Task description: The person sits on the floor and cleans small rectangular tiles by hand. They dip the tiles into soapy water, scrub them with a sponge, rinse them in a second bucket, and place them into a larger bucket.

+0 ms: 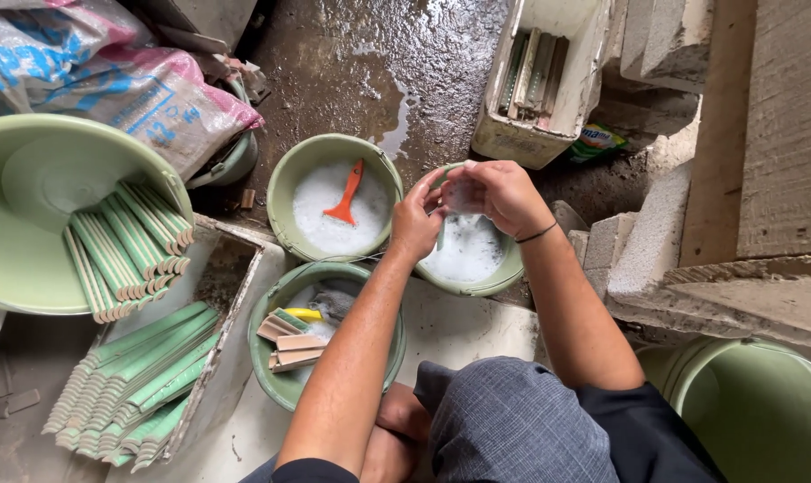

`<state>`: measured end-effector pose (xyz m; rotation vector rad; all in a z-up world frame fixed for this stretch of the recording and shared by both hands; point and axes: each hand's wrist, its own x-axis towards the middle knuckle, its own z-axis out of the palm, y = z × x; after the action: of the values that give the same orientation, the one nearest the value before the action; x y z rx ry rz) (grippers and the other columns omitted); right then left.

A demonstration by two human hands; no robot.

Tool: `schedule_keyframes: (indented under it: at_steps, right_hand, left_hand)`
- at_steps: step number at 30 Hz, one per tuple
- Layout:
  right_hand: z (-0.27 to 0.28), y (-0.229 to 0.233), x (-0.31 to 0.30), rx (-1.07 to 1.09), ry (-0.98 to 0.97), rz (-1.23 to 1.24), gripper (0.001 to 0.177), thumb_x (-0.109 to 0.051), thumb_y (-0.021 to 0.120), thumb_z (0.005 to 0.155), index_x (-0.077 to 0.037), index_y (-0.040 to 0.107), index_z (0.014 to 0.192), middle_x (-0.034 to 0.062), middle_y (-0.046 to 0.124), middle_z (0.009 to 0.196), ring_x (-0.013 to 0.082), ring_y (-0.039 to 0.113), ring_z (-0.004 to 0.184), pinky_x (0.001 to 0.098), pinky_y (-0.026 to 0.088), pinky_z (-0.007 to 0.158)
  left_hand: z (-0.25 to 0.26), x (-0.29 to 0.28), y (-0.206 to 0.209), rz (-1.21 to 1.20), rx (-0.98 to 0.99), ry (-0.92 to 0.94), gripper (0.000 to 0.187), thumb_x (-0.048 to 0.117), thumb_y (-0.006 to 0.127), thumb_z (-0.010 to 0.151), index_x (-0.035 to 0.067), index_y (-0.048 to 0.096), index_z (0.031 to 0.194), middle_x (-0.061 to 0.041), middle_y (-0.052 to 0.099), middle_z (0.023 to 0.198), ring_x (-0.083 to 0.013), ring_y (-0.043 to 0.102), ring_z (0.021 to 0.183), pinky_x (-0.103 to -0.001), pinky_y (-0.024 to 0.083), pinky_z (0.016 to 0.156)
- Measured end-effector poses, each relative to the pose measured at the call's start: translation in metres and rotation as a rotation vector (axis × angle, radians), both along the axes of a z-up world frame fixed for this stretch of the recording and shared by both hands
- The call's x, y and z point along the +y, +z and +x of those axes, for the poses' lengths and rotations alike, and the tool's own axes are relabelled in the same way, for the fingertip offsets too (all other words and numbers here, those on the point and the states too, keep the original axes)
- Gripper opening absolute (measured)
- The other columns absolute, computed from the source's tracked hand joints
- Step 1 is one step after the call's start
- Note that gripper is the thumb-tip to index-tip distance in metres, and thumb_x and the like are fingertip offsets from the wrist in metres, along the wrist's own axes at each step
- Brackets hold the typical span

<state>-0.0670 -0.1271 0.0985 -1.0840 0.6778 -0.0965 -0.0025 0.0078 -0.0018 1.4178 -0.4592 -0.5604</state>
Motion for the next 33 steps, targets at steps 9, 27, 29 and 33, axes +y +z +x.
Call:
schedule_keyframes:
  at_steps: [9, 27, 29, 33]
  right_hand:
    - [-0.033, -0.033, -0.014, 0.015, -0.046, -0.781, 0.028, -0.015, 0.065, 0.098, -0.017, 0.076, 0.123, 0.0066, 0.078, 0.106, 0.017, 0.074, 0.099, 0.0356, 0.06, 0.086]
    - [-0.101, -0.191, 0.017, 0.206, 0.015, -1.697, 0.017, -0.023, 0.064, 0.087, -0.026, 0.078, 0.096, -0.0023, 0.075, 0.1, 0.0227, 0.075, 0.09, 0.0361, 0.06, 0.074]
    - [-0.101, -0.191, 0.016, 0.205, 0.002, -1.713, 0.016, -0.023, 0.064, 0.086, -0.026, 0.077, 0.095, -0.0035, 0.074, 0.099, 0.0218, 0.075, 0.089, 0.0355, 0.06, 0.073]
    - [-0.102, -0.196, 0.016, 0.225, -0.03, -1.73, 0.015, -0.025, 0.064, 0.084, -0.029, 0.075, 0.094, -0.0068, 0.072, 0.096, 0.0196, 0.075, 0.085, 0.0347, 0.06, 0.071]
  left_hand:
    - [-0.005, -0.001, 0.02, -0.011, -0.135, -0.021, 0.07, -0.011, 0.075, 0.082, 0.016, 0.059, 0.145, -0.012, 0.076, 0.117, -0.0267, 0.073, 0.111, -0.034, 0.06, 0.098]
    - [-0.017, 0.03, 0.056, -0.026, -0.599, -0.074, 0.047, 0.001, 0.082, 0.082, 0.013, 0.072, 0.126, -0.007, 0.078, 0.109, -0.0263, 0.075, 0.102, -0.031, 0.065, 0.082]
    - [-0.023, 0.035, 0.059, -0.023, -0.6, -0.066, 0.045, 0.004, 0.083, 0.084, 0.015, 0.073, 0.126, -0.004, 0.078, 0.11, -0.024, 0.075, 0.103, -0.03, 0.065, 0.083]
    - [-0.036, 0.055, 0.062, 0.06, -0.561, -0.188, 0.048, -0.001, 0.083, 0.076, 0.011, 0.074, 0.122, -0.012, 0.079, 0.104, -0.0335, 0.075, 0.098, -0.037, 0.066, 0.08]
